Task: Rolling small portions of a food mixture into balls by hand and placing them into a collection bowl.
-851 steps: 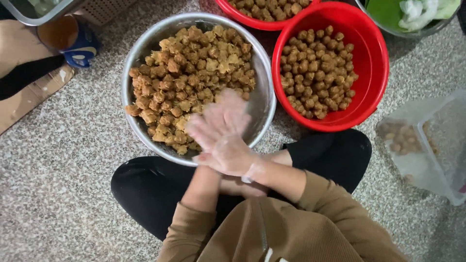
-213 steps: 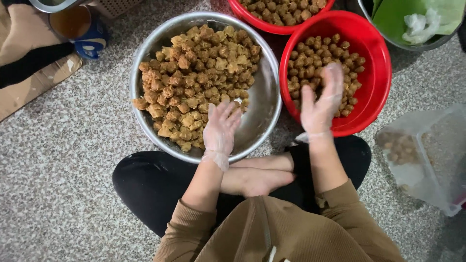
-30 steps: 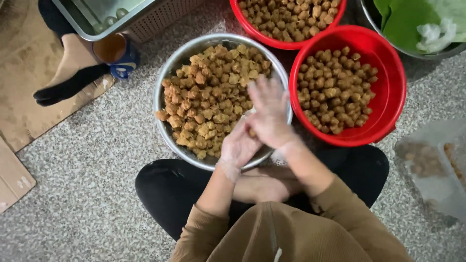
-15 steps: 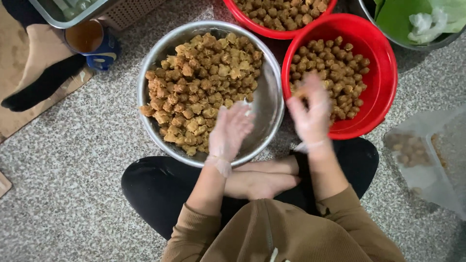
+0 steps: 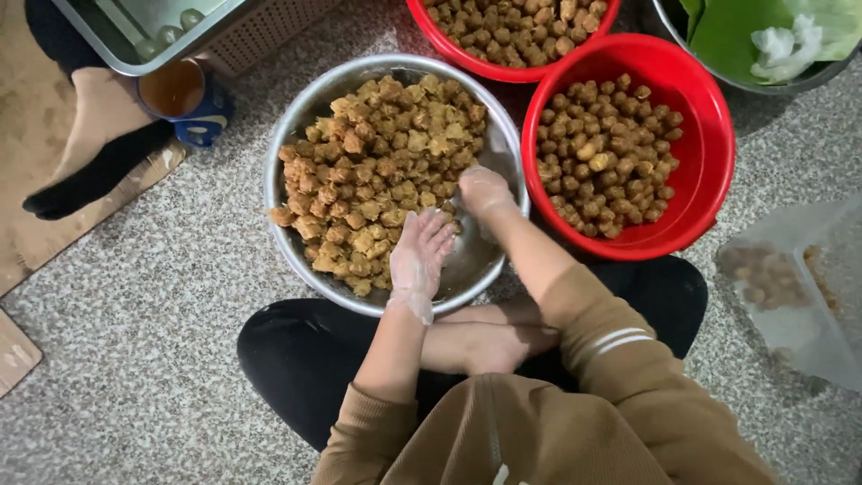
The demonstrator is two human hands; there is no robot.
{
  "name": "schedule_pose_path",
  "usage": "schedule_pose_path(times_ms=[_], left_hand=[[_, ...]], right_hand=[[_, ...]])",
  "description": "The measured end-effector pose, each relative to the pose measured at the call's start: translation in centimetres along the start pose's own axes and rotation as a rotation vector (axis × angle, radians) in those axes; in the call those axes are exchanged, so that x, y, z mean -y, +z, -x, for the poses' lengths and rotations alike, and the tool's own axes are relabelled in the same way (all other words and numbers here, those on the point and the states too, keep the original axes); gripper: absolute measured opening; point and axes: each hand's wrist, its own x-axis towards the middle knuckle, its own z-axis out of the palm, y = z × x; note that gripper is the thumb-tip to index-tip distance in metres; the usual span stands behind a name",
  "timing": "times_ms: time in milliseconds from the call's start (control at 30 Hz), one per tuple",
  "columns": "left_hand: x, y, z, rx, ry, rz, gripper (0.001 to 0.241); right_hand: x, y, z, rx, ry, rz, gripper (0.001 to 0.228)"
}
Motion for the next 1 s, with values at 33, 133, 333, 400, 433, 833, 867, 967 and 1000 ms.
schedule_pose_path(times_ms=[33, 133, 333, 400, 433, 833, 867, 967, 1000], left_hand=[[-0.1, 0.1, 0.0, -0.015, -0.009, 0.018, 0.07], [-0.8, 1.1, 0.0, -0.032, -0.067, 0.09, 0.075], [-0.2, 2.9, 1.0, -0.073, -0.127, 0.119, 0.061], [2.1, 0.3, -1.2, -0.042, -0.108, 0.118, 0.062], [4.2, -2.4, -3.5, 0.276, 0.184, 0.064, 0.039], [0.5, 3.6, 3.4, 0.486, 0.081, 0.331, 0.073], [2.4, 3.9, 3.7, 0.678, 0.188, 0.319, 0.088], [2.5, 7.1, 7.0, 0.627, 0.03, 0.319, 0.061], [2.3, 4.1, 4.9, 0.635, -0.003, 0.307, 0.061]], right_hand=[[0.3, -3.6, 1.3, 0.189, 0.049, -0.175, 0.026], [2.3, -15.5, 5.2, 0.425, 0.042, -0.512, 0.034], [9.2, -26.4, 7.9, 0.023, -0.007, -0.947, 0.059], [11.8, -26.8, 8.9, -0.151, 0.026, -0.548, 0.092], [12.9, -26.8, 10.4, 0.167, 0.073, -0.869, 0.104], [12.2, -21.4, 10.1, -0.235, -0.063, -0.267, 0.048], [12.0, -19.9, 10.5, -0.193, -0.02, -0.23, 0.057], [12.6, -15.5, 9.1, -0.06, 0.09, -0.138, 0.092], [11.5, -16.4, 9.3, -0.057, 0.125, -0.138, 0.092]])
